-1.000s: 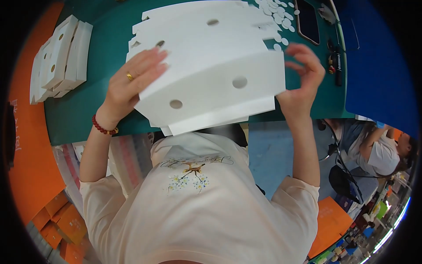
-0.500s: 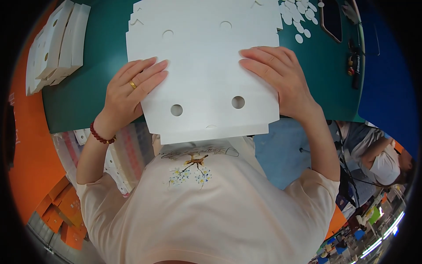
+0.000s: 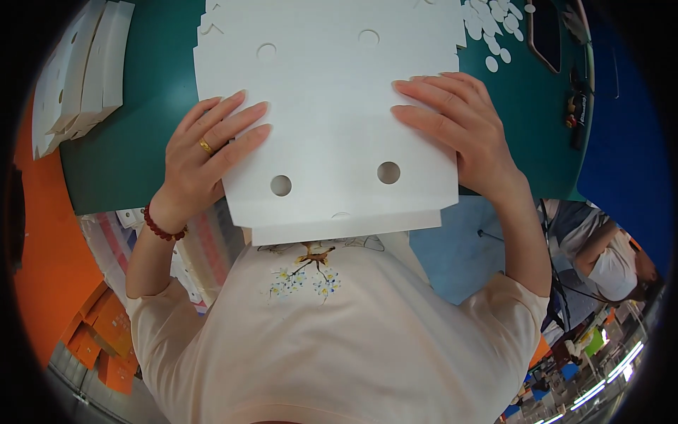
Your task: Assembling and folding white cardboard packaging components on a factory workbench.
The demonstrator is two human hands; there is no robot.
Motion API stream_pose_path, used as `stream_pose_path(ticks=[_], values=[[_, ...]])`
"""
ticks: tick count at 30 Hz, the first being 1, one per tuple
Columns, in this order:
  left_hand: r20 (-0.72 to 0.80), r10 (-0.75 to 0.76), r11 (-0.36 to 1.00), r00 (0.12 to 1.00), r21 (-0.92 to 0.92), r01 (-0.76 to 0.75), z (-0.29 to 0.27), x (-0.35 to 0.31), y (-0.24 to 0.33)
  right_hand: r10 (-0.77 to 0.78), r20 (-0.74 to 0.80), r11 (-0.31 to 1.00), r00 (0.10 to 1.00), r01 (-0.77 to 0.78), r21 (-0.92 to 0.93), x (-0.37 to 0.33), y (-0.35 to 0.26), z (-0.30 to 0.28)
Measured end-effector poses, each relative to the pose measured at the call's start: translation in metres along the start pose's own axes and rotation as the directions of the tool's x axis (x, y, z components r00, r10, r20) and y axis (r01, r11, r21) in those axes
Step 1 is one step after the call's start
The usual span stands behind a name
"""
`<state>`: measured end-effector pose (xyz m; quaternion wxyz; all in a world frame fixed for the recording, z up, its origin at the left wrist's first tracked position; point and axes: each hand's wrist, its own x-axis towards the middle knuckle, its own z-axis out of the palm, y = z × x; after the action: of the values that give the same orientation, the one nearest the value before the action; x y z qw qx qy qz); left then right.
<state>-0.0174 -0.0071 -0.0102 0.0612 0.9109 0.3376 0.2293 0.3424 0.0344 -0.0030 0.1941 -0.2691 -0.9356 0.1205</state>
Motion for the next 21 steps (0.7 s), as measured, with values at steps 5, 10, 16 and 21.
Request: stream_pose_path(ticks=[5,10,16,21], values=[[-0.006,-0.193,0.961,0.981,-0.205,0.187,-0.003,0.008,0.008,0.178,-0.02,0.97,0.984,-0.173,0.168,0.005,-0.004,0.001],[-0.006,-0.332,0.893,0.943,-0.325,0.312,0.006,0.002,0.009,0.258,0.076,0.95,0.963,-0.267,0.164,0.01,-0.007,-0.008],[0.003,-0.698,0.594,0.716,-0.555,0.582,0.015,0.018,0.019,0.603,0.133,0.621,0.787,-0.567,0.542,0.025,-0.008,-0.006],[-0.02,-0.804,0.457,0.594,-0.66,0.597,0.017,0.034,0.028,0.752,0.074,0.557,0.655,-0.691,0.461,0.035,-0.014,0.003]])
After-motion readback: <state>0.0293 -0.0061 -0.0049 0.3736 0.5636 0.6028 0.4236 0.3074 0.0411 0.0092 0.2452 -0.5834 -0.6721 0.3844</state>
